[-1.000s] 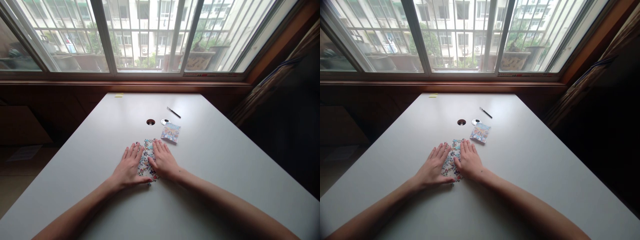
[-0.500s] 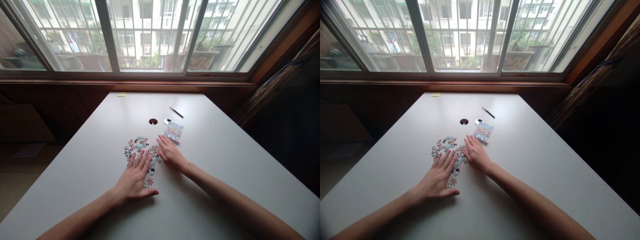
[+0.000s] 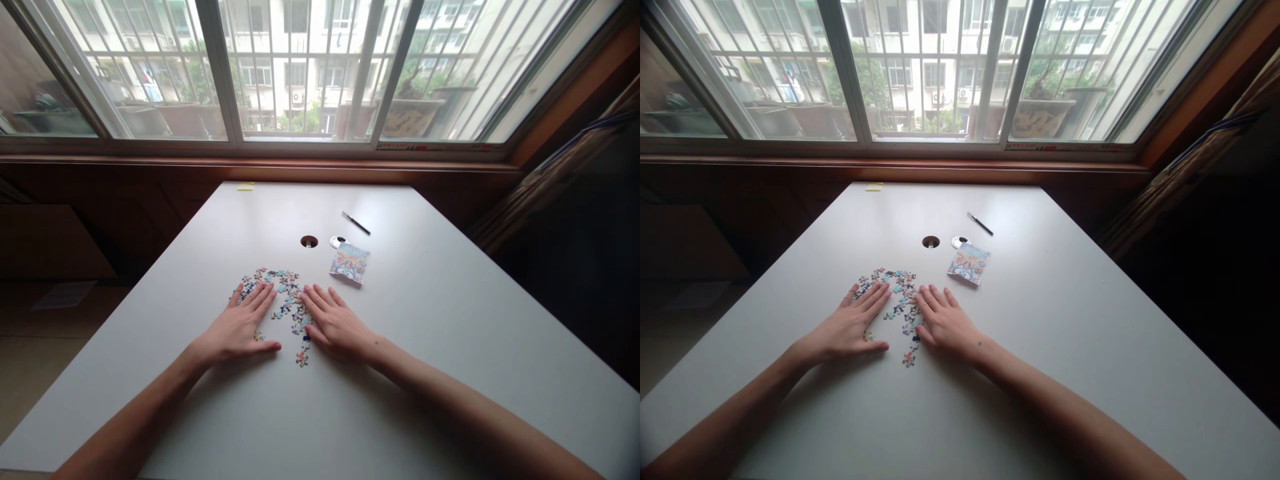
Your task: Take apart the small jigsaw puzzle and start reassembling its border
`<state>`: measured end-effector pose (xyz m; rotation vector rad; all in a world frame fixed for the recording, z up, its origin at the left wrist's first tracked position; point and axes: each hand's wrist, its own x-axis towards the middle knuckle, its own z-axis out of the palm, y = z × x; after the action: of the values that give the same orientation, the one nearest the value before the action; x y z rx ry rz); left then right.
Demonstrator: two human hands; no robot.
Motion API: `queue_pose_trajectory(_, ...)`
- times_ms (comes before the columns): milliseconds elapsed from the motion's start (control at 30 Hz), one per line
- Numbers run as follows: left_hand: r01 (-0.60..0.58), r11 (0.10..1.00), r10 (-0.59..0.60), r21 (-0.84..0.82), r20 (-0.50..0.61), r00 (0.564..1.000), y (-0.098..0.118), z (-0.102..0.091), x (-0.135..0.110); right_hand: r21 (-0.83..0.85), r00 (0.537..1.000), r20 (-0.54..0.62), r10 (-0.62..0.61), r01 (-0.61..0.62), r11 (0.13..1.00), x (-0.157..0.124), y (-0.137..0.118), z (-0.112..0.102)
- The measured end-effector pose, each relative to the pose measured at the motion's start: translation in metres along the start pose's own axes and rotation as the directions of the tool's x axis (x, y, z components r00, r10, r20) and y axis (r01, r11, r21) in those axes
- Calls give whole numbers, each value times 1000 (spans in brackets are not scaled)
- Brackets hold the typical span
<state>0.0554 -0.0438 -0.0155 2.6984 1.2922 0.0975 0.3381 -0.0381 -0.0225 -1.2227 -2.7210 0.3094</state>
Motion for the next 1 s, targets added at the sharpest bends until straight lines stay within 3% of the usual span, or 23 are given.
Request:
queue_pose_trajectory(100, 13, 997, -15, -74, -19, 1000, -8, -9, 0, 11, 1000, 4, -16, 16, 1000, 13, -9, -1)
queue_pose_trajectory(333, 3, 993, -28, -116, -218, 975, -23, -15, 0, 27, 996, 10, -91, 90, 996, 7, -22, -2)
queue_pose_trajectory(667, -57, 992, 17, -115, -320, 947, -13, -10, 8, 52, 993, -6, -120, 120, 991, 13, -30, -2)
queue_pose_trajectory(1000, -11, 991, -36, -134, -339, 940, -18, -14, 7, 38, 994, -19, -112, 112, 993, 14, -32, 2)
